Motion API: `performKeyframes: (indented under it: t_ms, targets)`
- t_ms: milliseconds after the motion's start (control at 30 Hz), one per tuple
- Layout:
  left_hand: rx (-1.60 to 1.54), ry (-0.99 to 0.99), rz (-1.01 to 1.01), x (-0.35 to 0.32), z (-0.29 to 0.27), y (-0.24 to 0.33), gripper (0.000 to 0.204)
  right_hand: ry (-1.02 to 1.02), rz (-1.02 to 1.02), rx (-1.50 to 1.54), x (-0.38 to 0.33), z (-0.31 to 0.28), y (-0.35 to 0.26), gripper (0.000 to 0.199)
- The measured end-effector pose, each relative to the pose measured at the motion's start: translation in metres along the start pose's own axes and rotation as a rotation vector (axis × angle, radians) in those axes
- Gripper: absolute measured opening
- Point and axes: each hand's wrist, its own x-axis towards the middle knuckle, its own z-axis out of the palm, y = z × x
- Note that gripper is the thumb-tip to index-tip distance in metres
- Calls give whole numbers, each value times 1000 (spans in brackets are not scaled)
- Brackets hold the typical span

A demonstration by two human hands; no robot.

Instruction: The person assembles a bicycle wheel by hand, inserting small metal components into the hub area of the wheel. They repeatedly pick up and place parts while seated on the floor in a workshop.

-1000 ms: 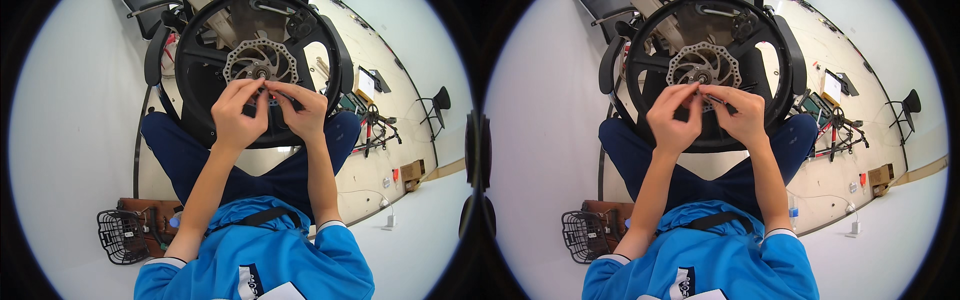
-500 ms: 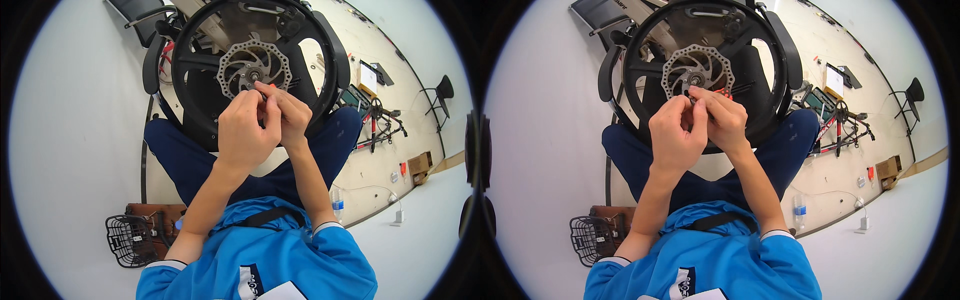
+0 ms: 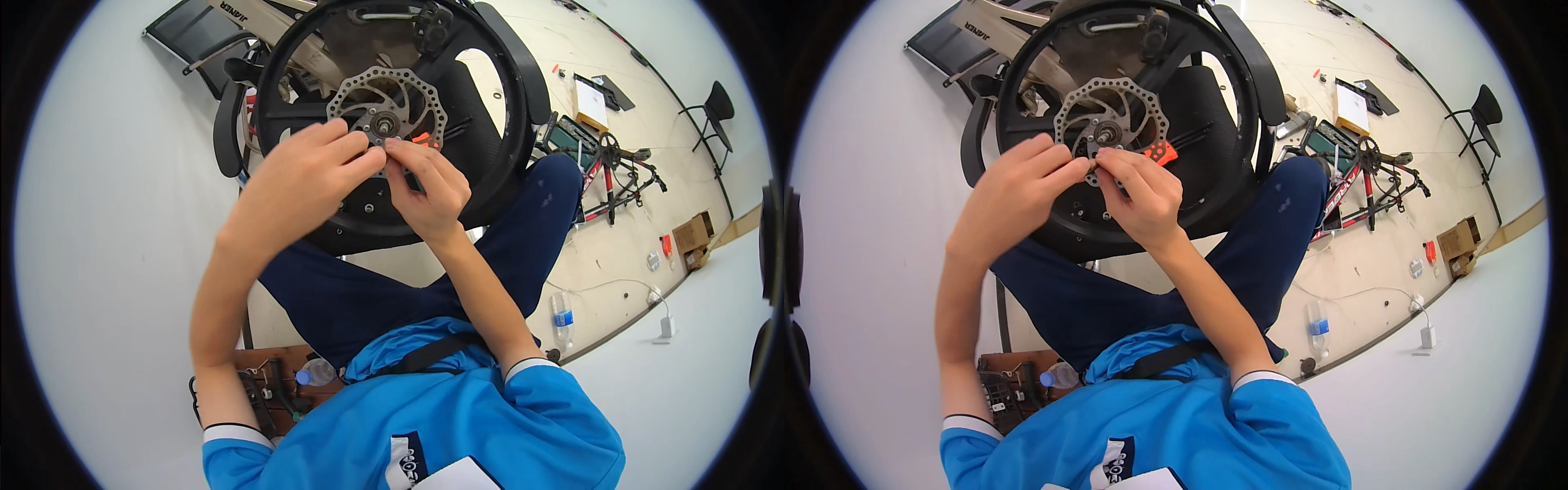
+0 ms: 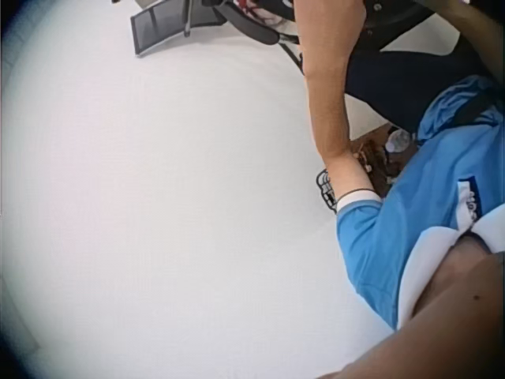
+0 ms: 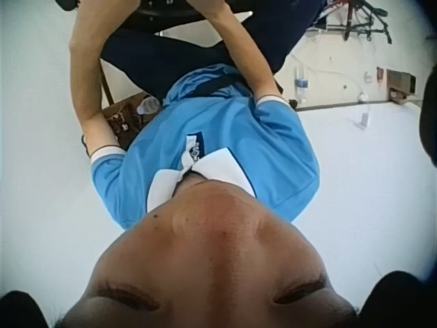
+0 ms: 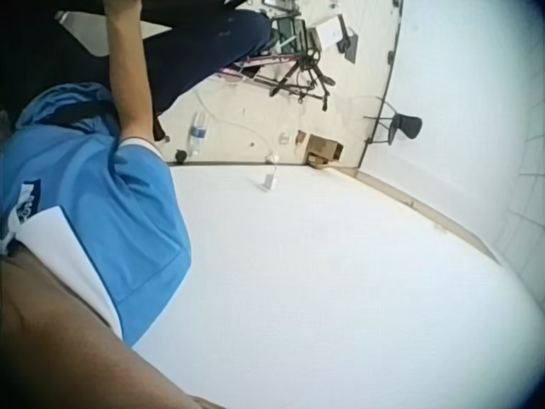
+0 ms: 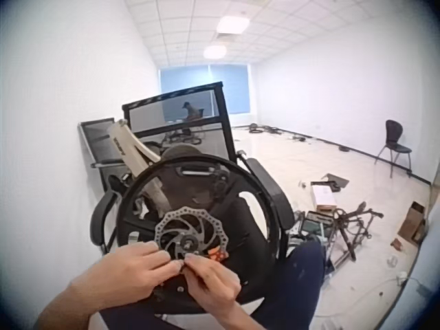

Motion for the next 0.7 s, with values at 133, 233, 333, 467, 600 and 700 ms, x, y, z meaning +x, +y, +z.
performKeyframes:
  t_ms: [133, 233, 333, 467, 600, 700]
  targets:
    - [159, 7, 203, 8, -11, -16, 33, -88, -59, -2, 12, -7, -3, 25]
    - [-55, 221, -22, 2, 3, -13, 24, -105, -76, -2, 14, -12, 4, 25]
    - [-388, 596, -445, -7, 43, 28, 15, -75, -26, -40, 10, -13, 0, 24]
    - [-552, 975, -769, -13, 95, 80, 10, -57, -61, -48, -4, 2, -13, 20]
    - [-682, 1090, -853, -6, 99, 84, 13, 16, -63, -63, -9, 12, -12, 19]
    - [-670, 1021, -873, -2, 91, 82, 14, 30, -63, -79, -6, 10, -13, 19]
